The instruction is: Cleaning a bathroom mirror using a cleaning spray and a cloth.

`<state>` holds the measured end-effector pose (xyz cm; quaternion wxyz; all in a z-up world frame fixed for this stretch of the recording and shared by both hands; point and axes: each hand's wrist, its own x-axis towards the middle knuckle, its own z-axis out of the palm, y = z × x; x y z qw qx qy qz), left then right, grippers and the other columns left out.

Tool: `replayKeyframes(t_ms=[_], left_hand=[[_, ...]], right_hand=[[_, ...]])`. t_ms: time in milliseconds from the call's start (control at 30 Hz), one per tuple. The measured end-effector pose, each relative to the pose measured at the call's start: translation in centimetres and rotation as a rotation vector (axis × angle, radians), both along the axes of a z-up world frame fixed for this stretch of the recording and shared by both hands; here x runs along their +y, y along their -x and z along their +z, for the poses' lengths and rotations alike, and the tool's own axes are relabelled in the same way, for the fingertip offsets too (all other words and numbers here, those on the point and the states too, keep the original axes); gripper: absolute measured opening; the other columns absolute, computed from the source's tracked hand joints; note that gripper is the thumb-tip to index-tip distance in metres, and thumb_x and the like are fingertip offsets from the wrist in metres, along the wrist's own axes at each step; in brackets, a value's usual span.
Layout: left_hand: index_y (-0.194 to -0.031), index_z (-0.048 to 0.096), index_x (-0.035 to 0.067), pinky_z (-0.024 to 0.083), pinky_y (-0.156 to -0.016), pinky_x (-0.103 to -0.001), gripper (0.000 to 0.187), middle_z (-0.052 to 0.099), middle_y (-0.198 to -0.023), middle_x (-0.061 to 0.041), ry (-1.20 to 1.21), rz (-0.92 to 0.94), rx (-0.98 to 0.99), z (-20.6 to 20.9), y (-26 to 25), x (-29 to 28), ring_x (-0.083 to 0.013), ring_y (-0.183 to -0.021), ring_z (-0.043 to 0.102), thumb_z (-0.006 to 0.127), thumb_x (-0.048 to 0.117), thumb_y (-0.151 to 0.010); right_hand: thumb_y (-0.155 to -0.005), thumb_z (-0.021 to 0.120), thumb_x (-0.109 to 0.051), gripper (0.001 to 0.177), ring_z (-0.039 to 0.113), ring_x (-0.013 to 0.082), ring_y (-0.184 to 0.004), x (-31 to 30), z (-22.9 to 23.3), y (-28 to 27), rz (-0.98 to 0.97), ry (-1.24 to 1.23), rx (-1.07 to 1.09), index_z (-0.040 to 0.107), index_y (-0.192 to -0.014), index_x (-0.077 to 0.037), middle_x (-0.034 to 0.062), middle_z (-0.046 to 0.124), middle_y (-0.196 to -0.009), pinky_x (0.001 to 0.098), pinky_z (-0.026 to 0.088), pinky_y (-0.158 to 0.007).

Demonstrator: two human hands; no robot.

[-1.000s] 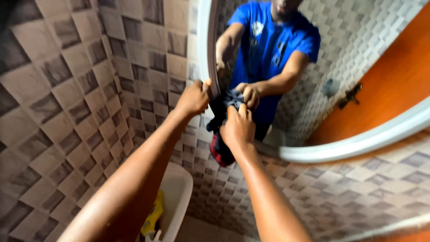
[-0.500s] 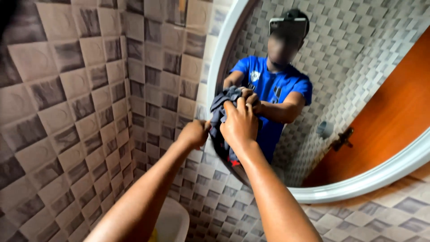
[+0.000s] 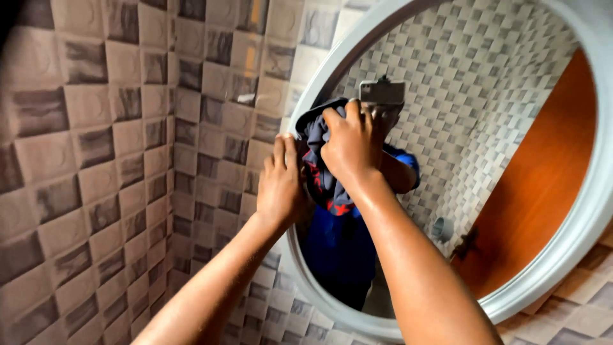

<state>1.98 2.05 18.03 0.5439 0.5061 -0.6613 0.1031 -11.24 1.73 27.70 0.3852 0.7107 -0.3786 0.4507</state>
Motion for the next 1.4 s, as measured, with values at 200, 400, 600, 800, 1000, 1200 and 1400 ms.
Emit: replayKeyframes(t_ms=[200, 400, 600, 800, 1000, 1200, 1400], left_hand=[[-0.158, 0.025, -0.007, 0.021, -0.123, -0.057, 0.083, 0.026, -0.164, -0.027, 0.323, 0.181, -0.292, 5.3, 2.8, -1.1, -0.0429, -0.153, 0.025, 0.059, 0.015, -0.085], [-0.157, 0.026, -0.007, 0.018, -0.123, -0.06, 0.08, 0.021, -0.165, -0.028, 0.435, 0.165, -0.339, 12.3, 6.3, -1.1, -0.0443, -0.154, 0.02, 0.056, 0.02, -0.087], [-0.156, 0.03, -0.007, 0.019, -0.124, -0.06, 0.071, 0.021, -0.165, -0.029, 0.548, 0.169, -0.335, 16.8, 6.5, -1.6, -0.0458, -0.154, 0.02, 0.052, 0.022, -0.095], [-0.158, 0.034, -0.003, 0.019, -0.124, -0.06, 0.071, 0.022, -0.168, -0.025, 0.533, 0.176, -0.397, 17.0, 7.8, -2.4, -0.0448, -0.155, 0.021, 0.056, 0.024, -0.096], [-0.147, 0.048, 0.004, 0.019, -0.123, -0.063, 0.062, 0.021, -0.17, -0.022, 0.493, 0.171, -0.461, 14.7, 9.9, -2.8, -0.0433, -0.156, 0.02, 0.066, 0.027, -0.092], [-0.155, 0.046, 0.006, 0.019, -0.122, -0.062, 0.074, 0.025, -0.167, -0.023, 0.553, 0.166, -0.554, 12.1, 9.1, -2.2, -0.0431, -0.154, 0.021, 0.065, 0.02, -0.084], [-0.161, 0.032, 0.001, 0.019, -0.124, -0.065, 0.077, 0.023, -0.168, -0.027, 0.536, 0.141, -0.449, 12.0, 4.9, 0.4, -0.0463, -0.156, 0.021, 0.062, 0.018, -0.092]], right_hand=[[-0.076, 0.068, -0.007, 0.027, 0.058, 0.0465, -0.101, 0.7, 7.2, 2.0, -0.075, 0.087, -0.061, 0.072, -0.102, -0.014, 0.0179, 0.059, -0.112, 0.0589, 0.05, -0.077], [-0.076, 0.069, -0.004, 0.032, 0.058, 0.0479, -0.103, -0.1, 13.4, 7.6, -0.108, 0.271, -0.16, 0.072, -0.108, -0.012, 0.0194, 0.058, -0.121, 0.0579, 0.051, -0.081], [-0.085, 0.067, -0.008, 0.044, 0.045, 0.0511, -0.127, 0.9, 15.1, 16.6, -0.3, 0.426, -0.39, 0.067, -0.13, -0.009, 0.023, 0.048, -0.142, 0.0613, 0.041, -0.106], [-0.093, 0.069, -0.04, 0.055, 0.032, 0.0618, -0.134, -1.9, 9.1, 13.2, -0.357, 0.314, -0.125, 0.058, -0.128, 0.001, 0.0364, 0.036, -0.148, 0.0746, 0.028, -0.108], [-0.1, 0.064, -0.018, 0.042, 0.039, 0.0512, -0.136, -2.0, 2.9, 14.7, -0.327, 0.311, 0.101, 0.063, -0.142, -0.018, 0.0274, 0.042, -0.152, 0.0674, 0.036, -0.111], [-0.091, 0.065, -0.015, 0.055, 0.041, 0.0498, -0.137, 1.1, 0.3, 20.8, -0.424, 0.296, 0.069, 0.062, -0.146, -0.024, 0.0215, 0.043, -0.152, 0.068, 0.036, -0.106], [-0.093, 0.067, -0.02, 0.051, 0.04, 0.0586, -0.129, -0.4, -1.3, 19.5, -0.437, 0.238, -0.258, 0.06, -0.142, -0.013, 0.0286, 0.038, -0.145, 0.0719, 0.034, -0.105]])
